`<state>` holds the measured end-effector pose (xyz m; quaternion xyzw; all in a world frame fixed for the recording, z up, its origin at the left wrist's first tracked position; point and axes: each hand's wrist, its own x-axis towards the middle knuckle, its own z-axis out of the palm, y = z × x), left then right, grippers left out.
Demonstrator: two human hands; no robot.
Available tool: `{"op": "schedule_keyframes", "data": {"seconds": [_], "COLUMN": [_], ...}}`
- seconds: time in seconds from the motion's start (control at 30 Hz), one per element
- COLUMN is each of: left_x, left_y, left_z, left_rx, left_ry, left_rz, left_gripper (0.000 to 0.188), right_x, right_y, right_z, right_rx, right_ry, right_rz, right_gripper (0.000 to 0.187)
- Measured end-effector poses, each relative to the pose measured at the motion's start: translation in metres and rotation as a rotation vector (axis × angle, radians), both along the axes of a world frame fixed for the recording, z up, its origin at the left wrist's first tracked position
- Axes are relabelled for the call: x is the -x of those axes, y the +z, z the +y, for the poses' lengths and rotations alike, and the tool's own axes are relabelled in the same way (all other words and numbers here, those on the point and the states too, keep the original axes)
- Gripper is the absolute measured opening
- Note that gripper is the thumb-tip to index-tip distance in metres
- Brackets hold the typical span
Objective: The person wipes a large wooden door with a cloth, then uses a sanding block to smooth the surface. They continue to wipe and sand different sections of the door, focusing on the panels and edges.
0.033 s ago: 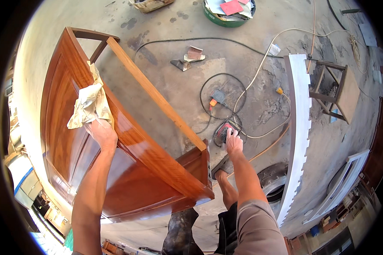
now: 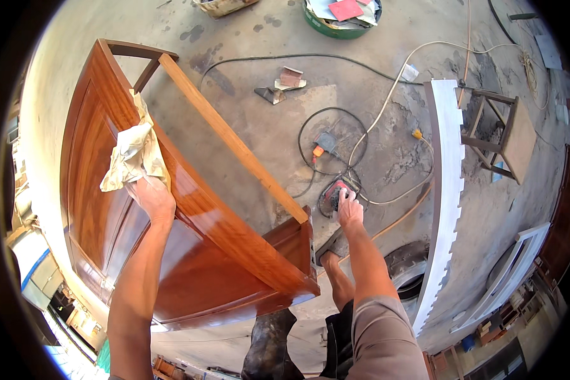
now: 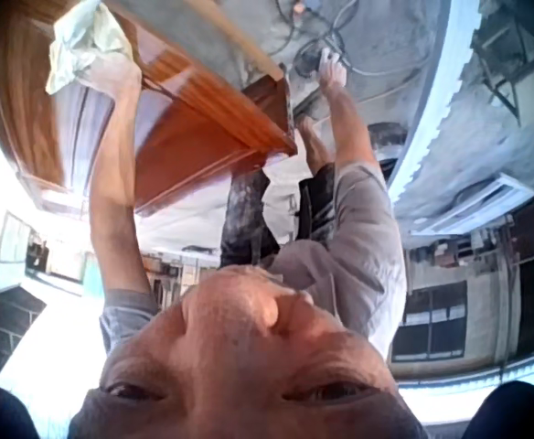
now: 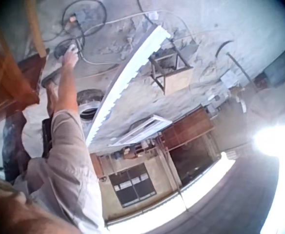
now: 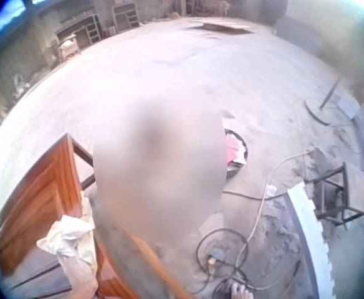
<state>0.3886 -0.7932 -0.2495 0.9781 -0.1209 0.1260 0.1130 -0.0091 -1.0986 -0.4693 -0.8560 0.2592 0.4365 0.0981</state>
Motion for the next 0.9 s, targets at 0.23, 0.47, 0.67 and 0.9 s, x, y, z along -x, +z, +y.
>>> {"op": "schedule_keyframes", "data": {"seconds": [0.23,0.47,0.67,0.9], "left_x": [0.004,0.005,0.005,0.012], "left_y": [0.001,0.002,0.005,0.016], "left_z": [0.004,0.003,-0.005,-0.006], "left_rx": [-0.055,-0.033,-0.033,-0.047], "left_ry": [0.106,0.042,0.011,0.047], "left_rz": [0.098,0.045,0.046,0.131], "left_gripper": [0.042,0.040,0.040,0.046], "right_x": [-0.026,-0.182,-0.316,-0.402], "right_y": [0.021,0.041,-0.064,-0.088], "right_z": [-0.087,-0.167,-0.135,-0.091], "right_rx": [0.086,-0.054,-0.033,-0.103], "right_ry": [0.036,0.156,0.152,0.054], "right_rz": [-0.079,0.136,-0.519,-0.381], "right_gripper": [0.087,0.038,0.040,0.052]}}
